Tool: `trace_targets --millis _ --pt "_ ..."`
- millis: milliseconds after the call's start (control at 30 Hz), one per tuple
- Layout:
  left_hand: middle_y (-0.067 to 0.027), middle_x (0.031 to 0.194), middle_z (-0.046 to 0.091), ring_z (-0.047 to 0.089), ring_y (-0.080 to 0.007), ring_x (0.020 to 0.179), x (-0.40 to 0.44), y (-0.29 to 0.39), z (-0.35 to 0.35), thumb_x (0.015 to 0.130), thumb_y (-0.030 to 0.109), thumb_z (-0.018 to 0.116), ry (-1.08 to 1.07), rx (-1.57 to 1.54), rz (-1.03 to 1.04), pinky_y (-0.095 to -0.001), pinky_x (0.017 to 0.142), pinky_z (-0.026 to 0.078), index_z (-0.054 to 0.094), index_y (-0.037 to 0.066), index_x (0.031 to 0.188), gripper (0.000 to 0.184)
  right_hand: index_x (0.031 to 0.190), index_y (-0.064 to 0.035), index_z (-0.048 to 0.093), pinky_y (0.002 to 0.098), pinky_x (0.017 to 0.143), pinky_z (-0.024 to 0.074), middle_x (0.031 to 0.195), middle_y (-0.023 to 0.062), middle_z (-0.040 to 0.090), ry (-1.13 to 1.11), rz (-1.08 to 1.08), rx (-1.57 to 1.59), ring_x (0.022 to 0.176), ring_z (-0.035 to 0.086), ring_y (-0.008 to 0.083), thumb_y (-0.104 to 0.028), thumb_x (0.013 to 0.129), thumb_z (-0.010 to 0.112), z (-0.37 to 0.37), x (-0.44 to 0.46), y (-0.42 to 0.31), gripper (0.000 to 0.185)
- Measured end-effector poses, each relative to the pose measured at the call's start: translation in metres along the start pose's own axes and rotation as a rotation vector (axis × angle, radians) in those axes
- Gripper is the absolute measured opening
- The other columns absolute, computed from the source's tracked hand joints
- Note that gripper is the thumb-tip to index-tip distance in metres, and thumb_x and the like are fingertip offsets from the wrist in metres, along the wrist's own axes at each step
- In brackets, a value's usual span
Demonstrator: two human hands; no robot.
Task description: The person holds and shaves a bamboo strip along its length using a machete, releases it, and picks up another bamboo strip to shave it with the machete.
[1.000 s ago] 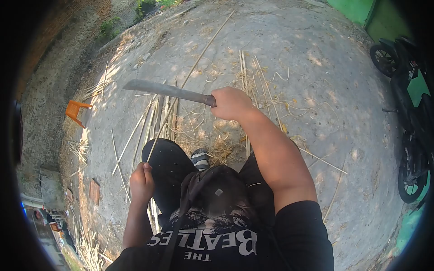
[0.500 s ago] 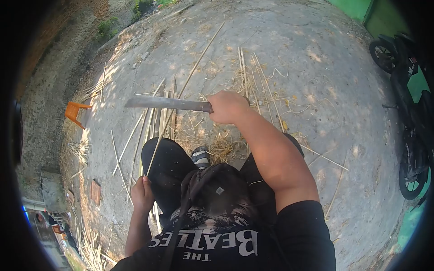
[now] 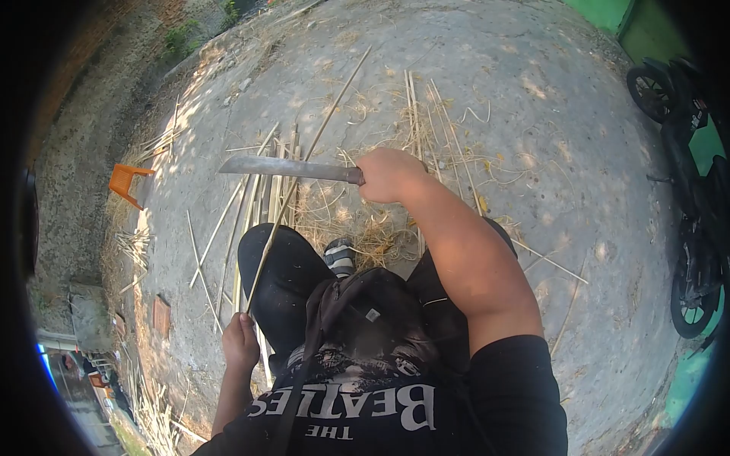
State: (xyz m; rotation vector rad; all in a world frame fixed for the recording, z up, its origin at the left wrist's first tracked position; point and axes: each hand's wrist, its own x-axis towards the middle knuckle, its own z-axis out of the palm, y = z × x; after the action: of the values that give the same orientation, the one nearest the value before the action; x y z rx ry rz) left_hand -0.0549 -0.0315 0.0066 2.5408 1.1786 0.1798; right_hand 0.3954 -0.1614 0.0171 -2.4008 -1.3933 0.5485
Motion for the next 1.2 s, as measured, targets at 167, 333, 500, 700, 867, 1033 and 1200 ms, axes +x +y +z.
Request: trace_targets --millis 167,333,500,700,867,1033,1200 --pt "-0.0214 0.07 0.062 0.064 -0.0464 0.068 0.002 -0.001 0.005 0.113 0.031 0.038 0.024 0.017 0.044 -0.0537 0.063 0.047 0.06 0.002 0.089 0.043 0.089 -0.0098 0.071 0.0505 0.074 0.0553 0.084 0.0155 0.072 -0.103 -0.265 -0.162 0.087 0.072 0.0375 -0.024 0.076 0.072 0.013 -0.013 -0.025 0.02" --pt "-0.0214 0.07 0.061 0.063 -0.0463 0.069 -0.003 -0.013 0.011 0.112 0.03 0.038 0.051 0.064 0.03 -0.0535 0.063 0.047 0.059 0.002 0.088 0.043 0.088 -0.0077 0.071 0.0499 0.073 0.0547 0.084 0.0167 0.071 -0.053 0.009 0.061 0.086 0.071 0.0384 -0.024 0.077 0.073 -0.012 0.007 0.033 0.02" --pt "-0.0214 0.071 0.062 0.063 -0.0462 0.07 0.002 -0.011 0.013 0.113 0.031 0.037 0.076 0.048 0.052 -0.0526 0.064 0.047 0.06 0.002 0.091 0.043 0.089 -0.007 0.071 0.0499 0.074 0.0548 0.085 0.0171 0.072 0.071 0.081 0.014 0.085 0.071 0.0388 -0.024 0.078 0.072 -0.013 0.002 0.023 0.02" --pt "-0.021 0.071 0.061 0.063 -0.046 0.069 0.003 -0.007 0.017 0.113 0.031 0.038 0.062 0.019 0.043 -0.0525 0.062 0.047 0.06 0.001 0.092 0.042 0.088 -0.01 0.07 0.0496 0.073 0.0545 0.085 0.0156 0.072 -0.008 -0.173 -0.081 0.085 0.071 0.0385 -0.025 0.079 0.074 0.002 -0.013 -0.014 0.018" --pt "-0.0228 0.071 0.063 0.063 -0.0473 0.065 -0.007 -0.043 0.025 0.109 0.021 0.047 0.145 0.04 0.146 -0.054 0.058 0.048 0.061 0.003 0.095 0.027 0.089 -0.0098 0.07 0.0484 0.072 0.0534 0.083 0.0158 0.072 0.099 -0.019 0.055 0.084 0.071 0.0383 -0.025 0.079 0.075 -0.009 0.008 0.031 0.019" --pt "-0.0244 0.074 0.064 0.063 -0.0482 0.067 0.001 -0.028 0.024 0.11 0.022 0.046 0.141 0.092 0.104 -0.0547 0.059 0.049 0.06 0.003 0.095 0.028 0.089 -0.0074 0.069 0.0485 0.073 0.0533 0.084 0.0174 0.072 0.142 0.098 0.073 0.083 0.07 0.0379 -0.023 0.08 0.073 -0.015 0.009 0.043 0.018" --pt "-0.0244 0.074 0.064 0.063 -0.0484 0.068 0.0 -0.028 0.023 0.11 0.023 0.045 0.103 0.043 0.106 -0.0554 0.06 0.048 0.06 0.003 0.095 0.028 0.09 -0.0057 0.071 0.0482 0.077 0.0553 0.088 0.017 0.073 0.115 0.111 0.056 0.086 0.072 0.0369 -0.025 0.081 0.072 -0.024 -0.005 0.033 0.022"
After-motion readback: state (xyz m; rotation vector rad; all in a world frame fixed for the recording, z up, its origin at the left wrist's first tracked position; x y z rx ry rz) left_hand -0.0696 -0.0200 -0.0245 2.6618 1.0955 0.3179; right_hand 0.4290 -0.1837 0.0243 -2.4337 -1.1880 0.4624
